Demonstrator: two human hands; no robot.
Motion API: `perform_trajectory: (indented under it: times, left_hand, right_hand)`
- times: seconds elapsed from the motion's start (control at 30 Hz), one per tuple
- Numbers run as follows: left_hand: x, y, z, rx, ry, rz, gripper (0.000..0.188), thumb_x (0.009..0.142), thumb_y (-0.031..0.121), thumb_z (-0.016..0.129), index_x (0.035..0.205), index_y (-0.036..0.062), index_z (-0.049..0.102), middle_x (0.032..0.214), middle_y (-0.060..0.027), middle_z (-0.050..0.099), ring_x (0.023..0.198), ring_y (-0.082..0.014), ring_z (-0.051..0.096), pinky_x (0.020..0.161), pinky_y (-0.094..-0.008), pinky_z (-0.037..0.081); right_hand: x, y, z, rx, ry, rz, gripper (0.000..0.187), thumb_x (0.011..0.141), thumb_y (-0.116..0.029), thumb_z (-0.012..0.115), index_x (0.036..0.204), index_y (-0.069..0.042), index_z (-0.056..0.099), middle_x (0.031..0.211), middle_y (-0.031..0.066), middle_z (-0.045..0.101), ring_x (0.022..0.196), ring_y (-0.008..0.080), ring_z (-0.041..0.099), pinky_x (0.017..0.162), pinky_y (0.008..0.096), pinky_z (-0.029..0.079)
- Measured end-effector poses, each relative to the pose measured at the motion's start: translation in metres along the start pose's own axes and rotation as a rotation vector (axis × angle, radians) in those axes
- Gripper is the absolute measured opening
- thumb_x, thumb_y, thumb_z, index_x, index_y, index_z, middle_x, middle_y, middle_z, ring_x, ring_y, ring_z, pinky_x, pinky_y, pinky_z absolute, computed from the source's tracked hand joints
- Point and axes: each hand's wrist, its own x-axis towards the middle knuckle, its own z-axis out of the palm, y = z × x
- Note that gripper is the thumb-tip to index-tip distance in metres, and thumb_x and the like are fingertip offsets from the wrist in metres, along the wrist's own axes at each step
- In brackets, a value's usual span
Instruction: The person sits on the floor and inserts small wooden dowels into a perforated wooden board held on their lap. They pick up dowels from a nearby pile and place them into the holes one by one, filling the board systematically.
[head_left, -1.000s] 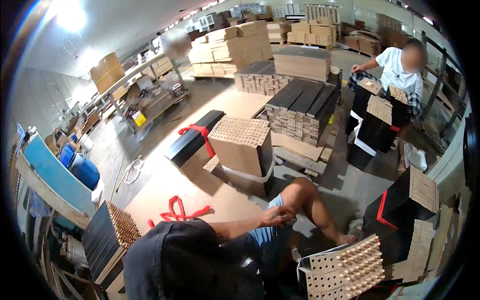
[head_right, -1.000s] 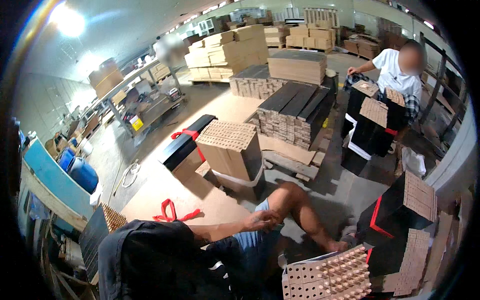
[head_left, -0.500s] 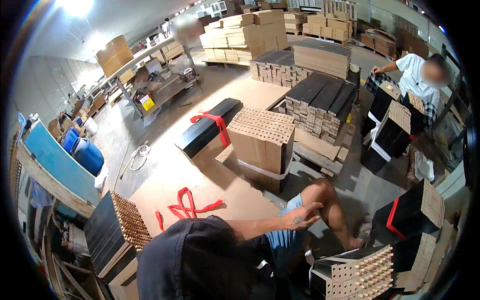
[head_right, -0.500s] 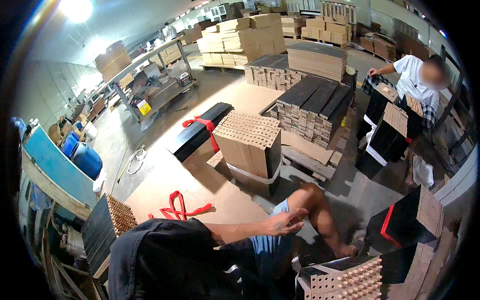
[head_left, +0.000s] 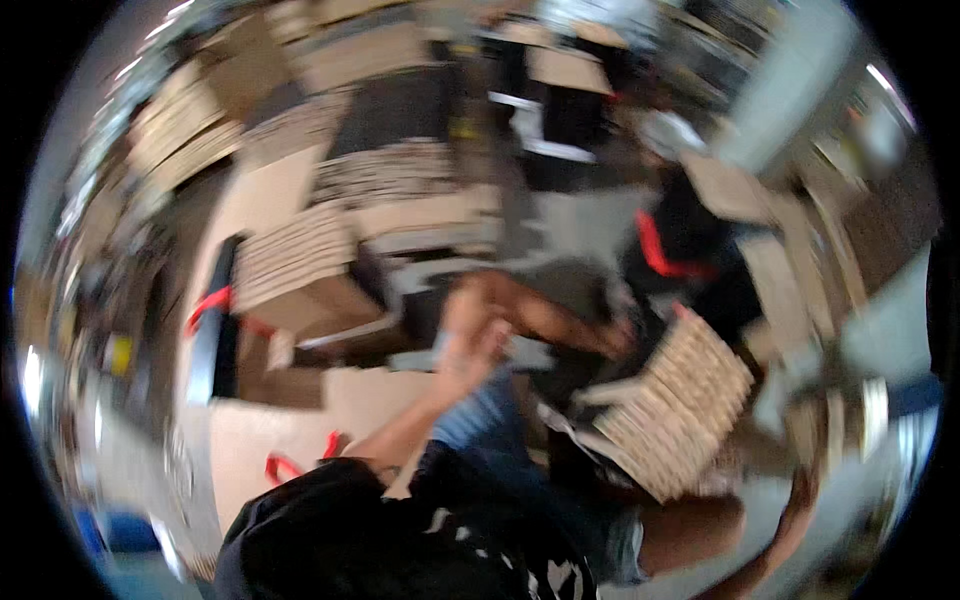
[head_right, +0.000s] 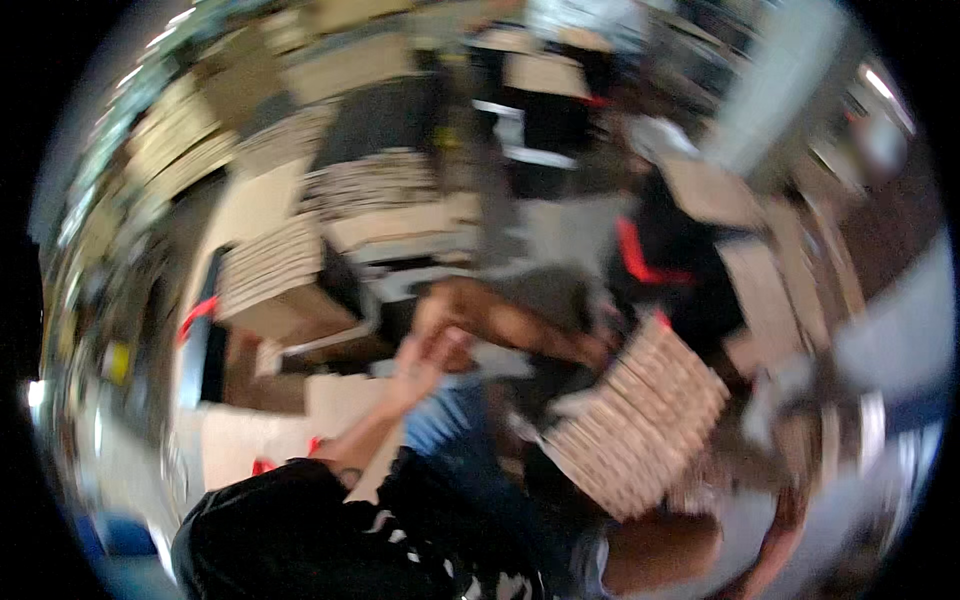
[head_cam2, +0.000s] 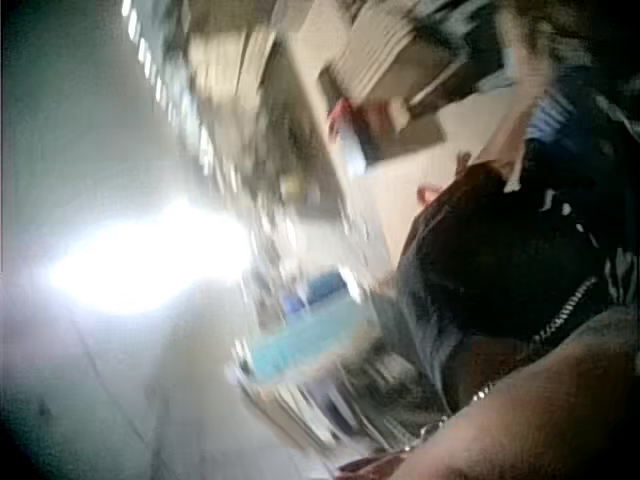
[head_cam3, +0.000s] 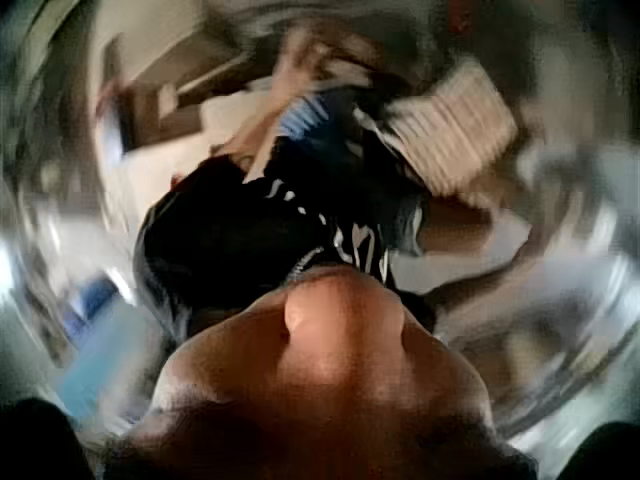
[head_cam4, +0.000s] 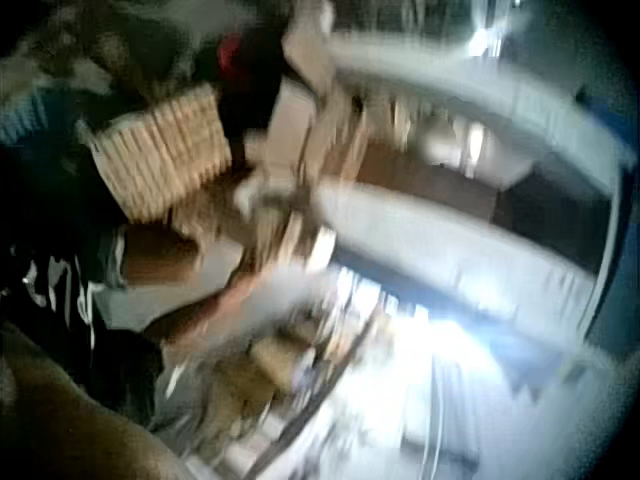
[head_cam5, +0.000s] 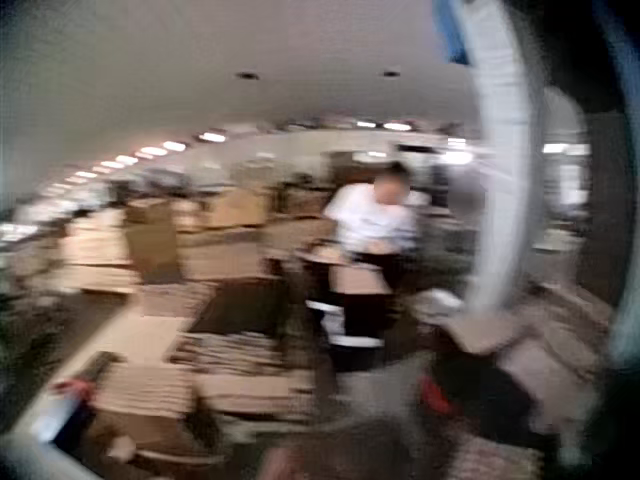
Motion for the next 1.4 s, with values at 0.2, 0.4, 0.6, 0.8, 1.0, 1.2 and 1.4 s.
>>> perform_trajectory:
  times: [0.2, 0.4, 0.6, 0.8, 1.0, 1.2, 1.4]
  left_hand:
    - [0.048, 0.104, 0.089, -0.168, -0.272, 0.172, 0.039, 0.105, 0.03, 0.056, 0.125, -0.0024, 0.06, 0.114, -0.0084, 0.064, 0.098, -0.0148, 0.062, 0.087, -0.0295, 0.052]
    - [0.052, 0.105, 0.155, -0.087, -0.417, 0.465, 0.027, 0.103, 0.02, 0.058, 0.119, -0.0004, 0.065, 0.115, -0.0126, 0.064, 0.102, -0.0198, 0.063, 0.091, -0.0317, 0.05]
    - [0.06, 0.093, 0.168, 0.069, -0.438, 0.601, 0.035, 0.103, 0.024, 0.054, 0.124, -0.0023, 0.063, 0.132, -0.0211, 0.06, 0.123, -0.0374, 0.057, 0.107, -0.042, 0.043]
    - [0.07, 0.063, 0.186, -0.132, -0.568, 0.533, 0.056, 0.109, 0.042, 0.039, 0.134, -0.0036, 0.058, 0.149, -0.019, 0.049, 0.138, -0.0314, 0.046, 0.114, -0.0412, 0.034]
    - [0.091, 0.078, 0.209, -0.468, -0.669, 0.283, 0.07, 0.11, 0.05, 0.028, 0.132, -0.0089, 0.057, 0.147, -0.0148, 0.051, 0.135, -0.023, 0.049, 0.115, -0.0346, 0.033]
    - [0.12, 0.066, 0.24, -0.484, -0.637, 0.144, 0.076, 0.107, 0.059, 0.024, 0.126, -0.0021, 0.064, 0.115, -0.0112, 0.069, 0.107, -0.0185, 0.062, 0.099, -0.0346, 0.047]
    - [0.111, 0.04, 0.244, -0.468, -0.696, -0.162, 0.069, 0.106, 0.057, 0.034, 0.117, -0.0027, 0.067, 0.11, -0.0135, 0.07, 0.099, -0.0194, 0.069, 0.092, -0.0323, 0.054]
  right_hand:
    - [-0.06, -0.149, 0.274, -0.62, -0.156, 0.057, 0.028, 0.09, -0.011, 0.072, 0.116, 0.0, 0.07, 0.104, 0.0098, 0.073, 0.095, 0.0189, 0.072, 0.083, 0.0331, 0.057]
    - [-0.037, -0.092, 0.381, -0.987, -0.723, -0.409, 0.022, 0.088, -0.01, 0.069, 0.109, -0.002, 0.072, 0.092, 0.0182, 0.07, 0.082, 0.0294, 0.071, 0.075, 0.0387, 0.055]
    - [-0.022, -0.059, 0.396, -1.194, -0.754, -0.524, 0.027, 0.088, -0.011, 0.066, 0.113, -0.002, 0.068, 0.112, 0.018, 0.067, 0.111, 0.0384, 0.062, 0.1, 0.0453, 0.046]
    - [-0.007, -0.071, 0.391, -1.085, -0.831, -0.408, 0.028, 0.092, -0.01, 0.063, 0.118, 0.0, 0.064, 0.11, 0.0189, 0.067, 0.105, 0.0343, 0.067, 0.092, 0.043, 0.052]
    - [-0.012, -0.068, 0.362, -0.568, -0.705, -0.165, 0.027, 0.102, -0.003, 0.051, 0.129, -0.001, 0.055, 0.108, 0.0147, 0.069, 0.112, 0.027, 0.068, 0.087, 0.0376, 0.057]
    - [-0.052, -0.082, 0.368, -0.282, -0.153, -0.209, 0.02, 0.106, -0.018, 0.051, 0.119, -0.003, 0.049, 0.093, 0.0155, 0.071, 0.074, 0.0208, 0.072, 0.057, 0.0245, 0.055]
    - [-0.122, -0.072, 0.393, -0.209, 0.0, -0.415, 0.025, 0.099, -0.019, 0.063, 0.112, 0.001, 0.057, 0.083, 0.0135, 0.071, 0.052, 0.0128, 0.063, 0.043, 0.0183, 0.042]
